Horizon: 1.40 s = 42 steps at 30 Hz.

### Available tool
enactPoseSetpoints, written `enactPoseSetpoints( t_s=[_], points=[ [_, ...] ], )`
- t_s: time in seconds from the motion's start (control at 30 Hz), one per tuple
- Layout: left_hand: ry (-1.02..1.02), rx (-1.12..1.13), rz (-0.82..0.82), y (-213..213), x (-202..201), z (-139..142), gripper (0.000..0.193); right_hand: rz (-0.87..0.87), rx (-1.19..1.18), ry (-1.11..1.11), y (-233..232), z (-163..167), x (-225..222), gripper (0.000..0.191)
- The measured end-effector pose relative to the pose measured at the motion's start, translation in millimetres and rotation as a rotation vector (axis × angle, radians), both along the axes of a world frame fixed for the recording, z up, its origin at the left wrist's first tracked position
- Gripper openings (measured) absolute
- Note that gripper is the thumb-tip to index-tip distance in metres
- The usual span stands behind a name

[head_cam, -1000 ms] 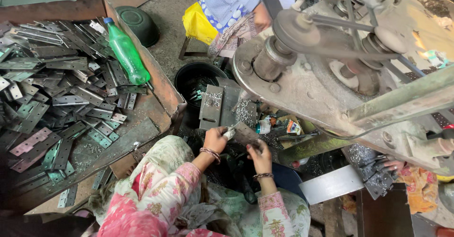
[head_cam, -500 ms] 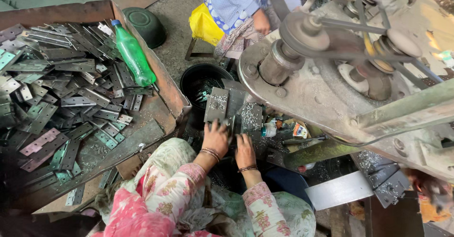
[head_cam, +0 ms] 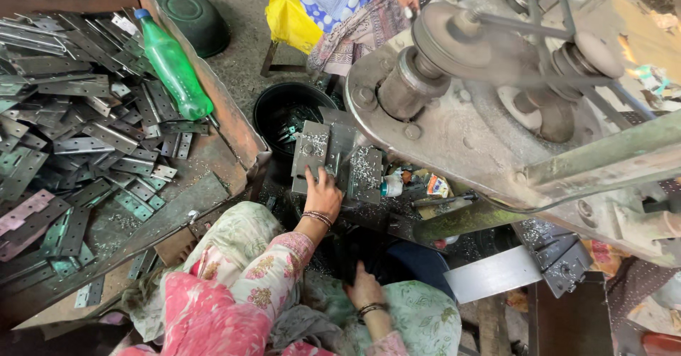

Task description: The person repeatedly picks metal brackets from a pile, places them into a press machine, and operates the lever to punch holes. Finished pieces are dropped into a bucket below. The cycle repeats continuously throughout the clip.

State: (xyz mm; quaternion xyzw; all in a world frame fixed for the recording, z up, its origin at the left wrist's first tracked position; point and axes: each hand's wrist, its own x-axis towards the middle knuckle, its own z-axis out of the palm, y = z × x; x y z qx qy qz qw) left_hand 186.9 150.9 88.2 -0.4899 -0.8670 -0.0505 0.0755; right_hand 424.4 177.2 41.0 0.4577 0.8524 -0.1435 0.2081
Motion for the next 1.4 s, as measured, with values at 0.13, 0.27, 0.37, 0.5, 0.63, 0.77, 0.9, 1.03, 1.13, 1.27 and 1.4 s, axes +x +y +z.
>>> enactPoseSetpoints(
  t_s=[0.13, 0.27, 0.37, 0.5, 0.63, 0.77, 0.9, 1.03, 1.13, 1.27, 1.4],
  points=[
    [-0.053, 0.023, -0.006, -9, -2, -6, 0.034, -0.062, -0.02, 0.164, -12, -25, 3, 0.082],
    [-0.015, 0.145, 0.033, -19, -5, -13, 0.037, -0.07, -0.045, 0.224, -10, -30, 1, 0.08],
    [-0.037, 0.101, 0.035, -17, -11, -11, 0.036, -0.044, -0.046, 0.156, -3, -25, 0, 0.081],
    [-0.096, 0.031, 0.026, -8, -24, -4, 0.037, 0.046, 0.006, 0.088, 2, -17, -1, 0.073],
    [-0.128, -0.041, 0.024, 2, -35, -2, 0.037, 0.043, 0.003, 0.122, 0, -22, 0, 0.071],
    [-0.042, 0.079, 0.027, 7, -38, -6, 0.039, -0.058, 0.006, 0.159, -6, -30, 1, 0.083],
    [-0.064, 0.008, 0.009, 5, -31, -8, 0.039, -0.002, 0.008, 0.243, -5, -33, 3, 0.082],
    [-0.053, -0.004, 0.024, 8, -35, -7, 0.04, 0.029, -0.017, 0.174, 4, -28, 4, 0.082],
    [-0.032, 0.017, 0.036, 16, -46, -7, 0.041, 0.067, -0.017, 0.141, 11, -24, 4, 0.07],
    [-0.085, -0.013, 0.069, 29, -58, -8, 0.04, 0.071, 0.008, 0.095, 11, -25, 4, 0.069],
    [-0.06, -0.01, 0.066, 31, -62, -11, 0.039, -0.014, 0.03, 0.187, 3, -34, 4, 0.082]
  ],
)
